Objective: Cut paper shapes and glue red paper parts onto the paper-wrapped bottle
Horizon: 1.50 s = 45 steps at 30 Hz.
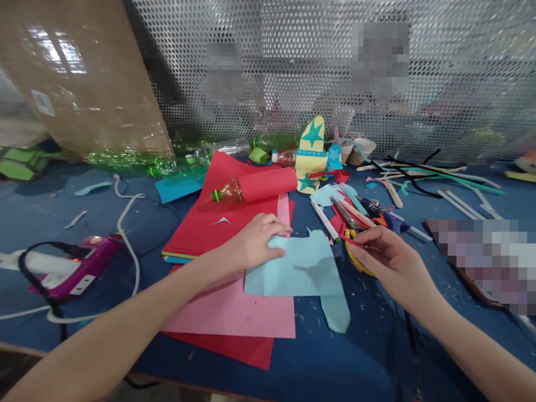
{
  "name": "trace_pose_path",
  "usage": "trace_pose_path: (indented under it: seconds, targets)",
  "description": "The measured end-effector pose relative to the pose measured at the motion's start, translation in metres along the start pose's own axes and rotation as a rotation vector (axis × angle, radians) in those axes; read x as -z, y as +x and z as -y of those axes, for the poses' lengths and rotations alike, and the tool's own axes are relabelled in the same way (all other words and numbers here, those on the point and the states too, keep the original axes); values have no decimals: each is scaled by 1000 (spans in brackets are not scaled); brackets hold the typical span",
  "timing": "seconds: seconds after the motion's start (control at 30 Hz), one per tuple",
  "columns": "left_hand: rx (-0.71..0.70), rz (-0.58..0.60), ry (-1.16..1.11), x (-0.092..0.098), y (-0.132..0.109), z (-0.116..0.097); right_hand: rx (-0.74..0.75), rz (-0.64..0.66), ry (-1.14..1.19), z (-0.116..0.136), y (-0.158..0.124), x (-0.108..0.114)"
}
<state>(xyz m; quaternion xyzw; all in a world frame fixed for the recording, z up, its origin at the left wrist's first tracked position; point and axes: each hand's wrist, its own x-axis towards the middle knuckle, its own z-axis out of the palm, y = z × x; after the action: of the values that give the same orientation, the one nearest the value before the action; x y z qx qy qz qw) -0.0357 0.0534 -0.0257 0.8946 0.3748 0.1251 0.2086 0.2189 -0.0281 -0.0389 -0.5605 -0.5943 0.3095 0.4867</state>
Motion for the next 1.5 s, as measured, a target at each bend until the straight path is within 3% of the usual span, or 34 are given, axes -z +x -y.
trace_pose_path:
  seconds: [0.23,0.47,0.57,0.67,0.77,0.9,1.0,1.17,1.37,1.5]
  targets:
    - [166,-44,-296,5,5,2,-19,-17,2,3,0,1]
    - [284,59,-428,10,5,5,-17,18,-28,0,-1,1]
    - [269,83,-459,13,4,4,-24,-5,-23,0,-1,1]
    - [249,-4,-519,12,3,3,-46,-60,24,-1,1,2]
    - [343,-100,-600,10,3,2,-48,-134,49,-2,4,4]
    - [497,-151,-730,10,3,-2,-58,-189,24,-2,8,8]
    - [513,-160,-828,11,4,-5,-53,-162,-17,-6,11,11]
    - [392,-129,-609,9,5,-2,-30,-101,-130,-15,16,16]
    - [295,-58,-257,11,3,-7,44,-202,-282,-10,19,25]
    - [222,-63,-230,7,-1,-8,103,-249,-376,-3,19,29]
